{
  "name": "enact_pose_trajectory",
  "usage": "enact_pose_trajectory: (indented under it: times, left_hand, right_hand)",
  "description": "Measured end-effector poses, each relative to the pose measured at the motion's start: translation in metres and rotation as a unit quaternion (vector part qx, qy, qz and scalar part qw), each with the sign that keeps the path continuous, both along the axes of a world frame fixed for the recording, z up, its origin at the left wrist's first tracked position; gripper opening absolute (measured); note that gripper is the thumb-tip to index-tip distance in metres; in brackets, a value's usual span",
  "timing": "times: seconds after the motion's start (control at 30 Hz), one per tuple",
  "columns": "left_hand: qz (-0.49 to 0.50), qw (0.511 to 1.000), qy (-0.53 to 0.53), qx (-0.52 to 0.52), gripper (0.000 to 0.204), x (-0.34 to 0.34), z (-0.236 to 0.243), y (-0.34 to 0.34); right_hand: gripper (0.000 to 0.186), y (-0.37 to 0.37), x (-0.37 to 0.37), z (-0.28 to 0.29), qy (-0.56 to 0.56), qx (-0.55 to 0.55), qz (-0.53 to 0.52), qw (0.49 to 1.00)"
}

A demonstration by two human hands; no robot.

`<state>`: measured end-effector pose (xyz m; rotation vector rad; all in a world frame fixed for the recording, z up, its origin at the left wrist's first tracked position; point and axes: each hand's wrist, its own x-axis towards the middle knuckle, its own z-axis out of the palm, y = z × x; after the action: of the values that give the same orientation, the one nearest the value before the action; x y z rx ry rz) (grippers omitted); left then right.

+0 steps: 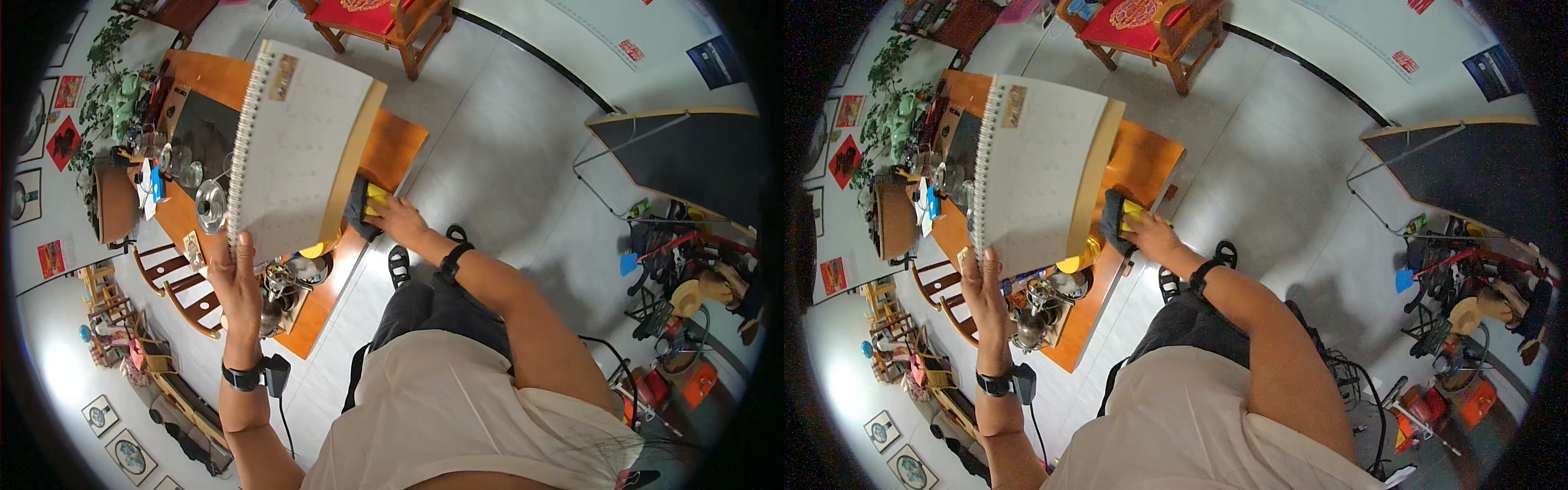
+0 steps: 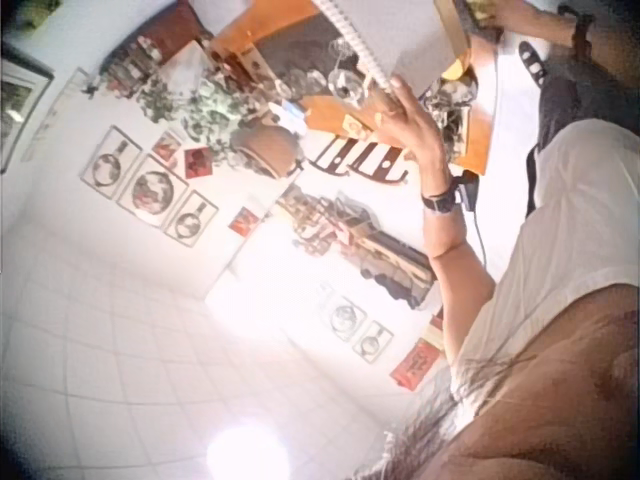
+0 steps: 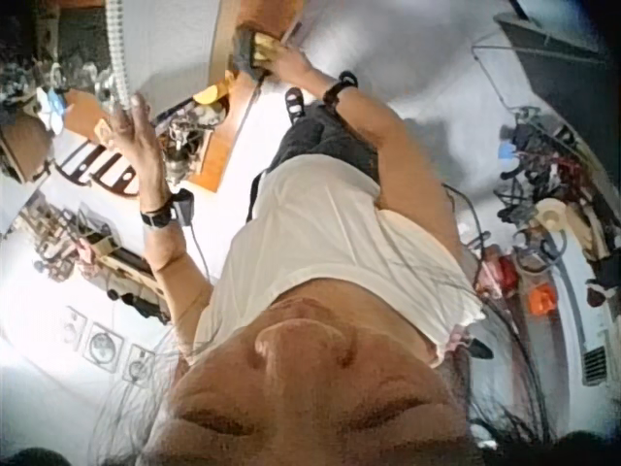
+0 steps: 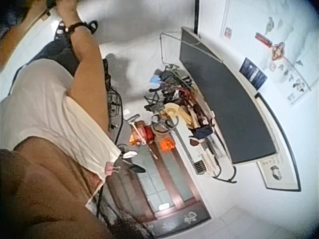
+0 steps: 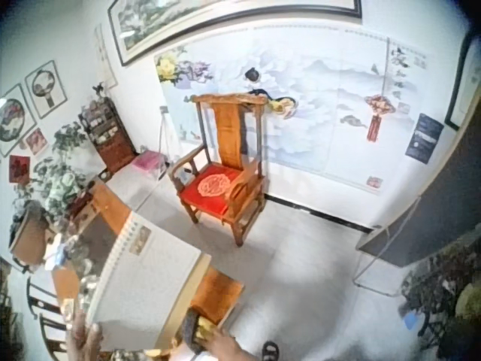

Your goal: Cleaning a wooden tea table with a yellow cloth and preparing tea equipment.

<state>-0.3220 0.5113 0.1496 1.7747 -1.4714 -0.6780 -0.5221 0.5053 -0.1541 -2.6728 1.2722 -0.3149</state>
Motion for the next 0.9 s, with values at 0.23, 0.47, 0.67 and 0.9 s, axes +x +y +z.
enact_pose_trajectory:
  times: [0.23,0.47,0.67,0.9]
  left_hand:
    - [-0.036,0.998,-0.02,0.044,0.024,-0.024,-0.024,0.005]
    - [-0.092,0.989,-0.088,0.069,0.026,-0.05,-0.053,-0.003]
    - [-0.12,0.983,-0.132,0.036,0.021,-0.059,-0.083,-0.014]
    - [-0.149,0.966,-0.209,-0.012,0.017,-0.053,-0.115,-0.028]
  right_hand:
    - [0.058,-0.092,-0.089,0.0,-0.11,0.118,-0.26,0.952]
    - [0.082,-0.068,-0.062,-0.056,-0.355,0.162,-0.388,0.835]
    - [0.078,0.018,-0.013,-0.037,-0.475,0.381,-0.292,0.737]
    - [0.069,0.064,-0.041,-0.031,-0.357,0.614,-0.141,0.69]
